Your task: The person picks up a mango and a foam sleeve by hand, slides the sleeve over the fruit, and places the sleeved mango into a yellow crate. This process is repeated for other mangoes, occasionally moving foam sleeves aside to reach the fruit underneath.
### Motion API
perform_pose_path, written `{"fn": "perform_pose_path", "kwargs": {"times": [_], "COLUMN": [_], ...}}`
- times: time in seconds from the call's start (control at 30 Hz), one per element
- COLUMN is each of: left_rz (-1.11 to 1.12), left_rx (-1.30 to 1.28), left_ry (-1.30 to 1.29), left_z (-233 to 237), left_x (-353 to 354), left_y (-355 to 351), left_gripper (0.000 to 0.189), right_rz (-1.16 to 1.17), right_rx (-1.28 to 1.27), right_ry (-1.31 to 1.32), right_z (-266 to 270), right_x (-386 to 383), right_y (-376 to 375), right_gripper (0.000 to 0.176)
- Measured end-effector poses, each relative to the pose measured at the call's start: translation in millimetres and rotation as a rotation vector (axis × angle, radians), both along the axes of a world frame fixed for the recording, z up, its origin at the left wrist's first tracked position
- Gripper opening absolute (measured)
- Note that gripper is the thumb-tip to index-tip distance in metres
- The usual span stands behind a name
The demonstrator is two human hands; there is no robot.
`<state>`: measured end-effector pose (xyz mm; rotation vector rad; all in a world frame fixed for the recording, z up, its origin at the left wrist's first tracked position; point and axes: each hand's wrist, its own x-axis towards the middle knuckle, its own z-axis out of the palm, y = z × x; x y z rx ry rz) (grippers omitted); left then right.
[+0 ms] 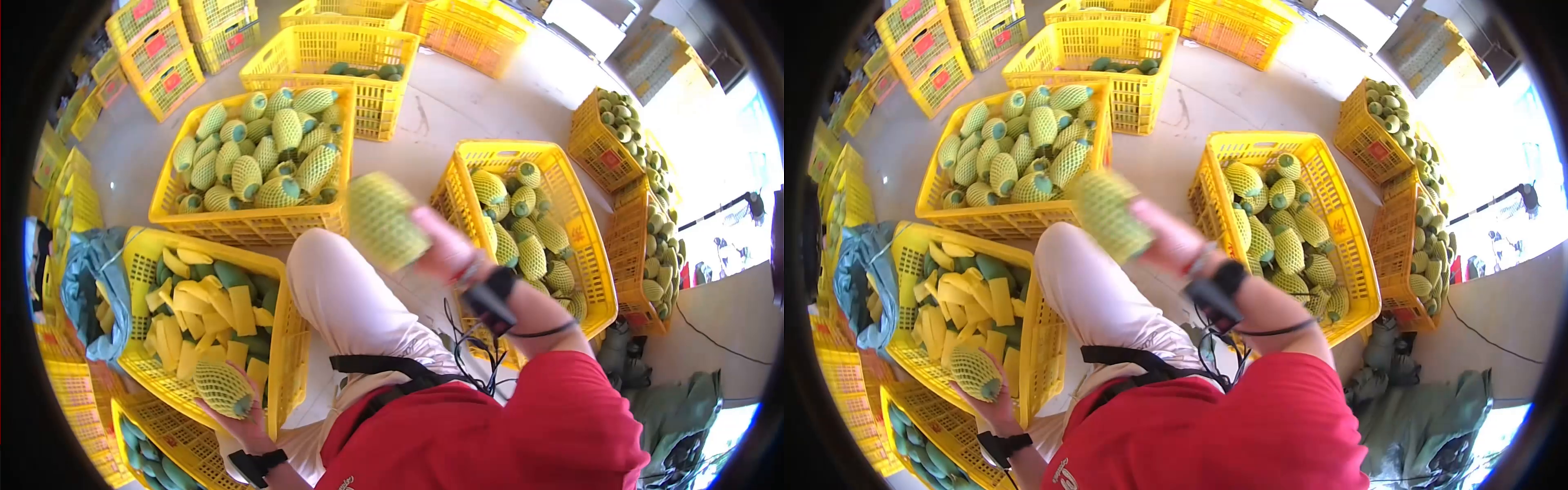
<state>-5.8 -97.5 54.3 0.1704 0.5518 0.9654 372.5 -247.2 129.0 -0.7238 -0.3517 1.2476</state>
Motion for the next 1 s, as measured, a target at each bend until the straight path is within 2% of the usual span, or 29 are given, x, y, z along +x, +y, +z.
{"fn": "perform_pose_path", "kwargs": {"times": [0.07,0.13,0.2,0.27,0.3,0.37,0.4,0.47,0.5,0.53,0.6,0.67,0.73,0.77,0.8,0.83,0.87,0.9,0.93,0.97,1.0], "left_rz": [-0.063,-0.023,-0.034,0.006,0.018,0.003,0.006,0.024,0.027,0.043,0.069,0.082,0.096,0.109,0.089,-0.030,-0.149,-0.150,-0.165,-0.248,-0.329], "left_rx": [0.077,0.052,0.019,-0.022,-0.039,-0.049,-0.044,-0.056,-0.052,-0.023,0.000,0.026,0.040,0.050,0.059,0.172,0.281,0.299,0.307,0.494,0.686], "left_ry": [-0.024,0.056,0.208,0.260,0.298,0.342,0.354,0.441,0.448,0.470,0.503,0.525,0.534,0.530,0.532,0.492,0.452,0.533,0.537,0.670,0.796], "left_z": [-2.0,2.1,-1.3,-0.4,-1.0,-1.4,0.7,7.2,11.4,16.3,21.2,23.2,31.7,36.4,40.2,45.0,52.6,69.7,80.8,90.7,97.3], "left_x": [0.6,6.7,7.9,17.3,20.0,24.3,28.0,38.0,45.1,51.3,59.5,64.5,77.3,83.0,87.4,90.7,93.1,113.6,133.1,150.0,164.4], "left_y": [5.4,6.3,5.9,4.0,4.3,6.3,6.2,7.9,8.2,7.3,5.4,8.4,7.8,9.1,12.6,16.5,18.7,14.2,11.0,7.5,4.9], "left_gripper": [0.059,0.059,0.060,0.061,0.061,0.058,0.058,0.057,0.057,0.057,0.057,0.058,0.058,0.058,0.058,0.060,0.062,0.066,0.066,0.068,0.070], "right_rz": [-0.145,-0.451,-0.703,-0.822,-0.814,-0.963,-0.957,-1.136,-1.133,-1.124,-0.947,-0.910,-1.083,-1.234,-1.298,-1.333,-1.296,-1.218,-0.951,-0.707,-0.426], "right_rx": [-0.045,-0.217,-0.524,-0.808,-0.801,-0.885,-0.885,-1.160,-1.297,-1.295,-1.329,-1.310,-1.367,-1.173,-1.101,-0.959,-0.765,-0.589,-0.588,-0.348,-0.188], "right_ry": [-0.140,-0.229,-0.348,-0.270,-0.265,-0.434,-0.422,-0.763,-0.861,-0.857,-0.940,-0.990,-1.276,-1.414,-1.415,-1.494,-1.444,-1.427,-1.216,-1.172,-1.011], "right_z": [-8.8,-28.7,-71.4,-109.1,-123.0,-152.6,-182.2,-242.8,-225.8,-204.3,-163.9,-181.9,-198.8,-200.4,-181.3,-149.2,-119.6,-122.3,-80.9,-80.2,-58.4], "right_x": [65.1,119.0,176.9,216.0,223.9,241.9,264.0,306.3,303.7,302.3,300.7,324.5,335.9,330.5,309.9,274.2,233.9,209.4,155.3,123.7,90.2], "right_y": [-56.6,-108.6,-158.2,-193.2,-198.1,-205.9,-211.9,-221.9,-209.5,-199.8,-181.5,-183.4,-183.5,-177.5,-156.1,-128.5,-101.7,-81.7,-60.3,-46.2,-34.4], "right_gripper": [0.065,0.060,0.053,0.048,0.048,0.048,0.048,0.059,0.070,0.070,0.082,0.080,0.076,0.071,0.062,0.051,0.041,0.034,0.030,0.031,0.040]}}
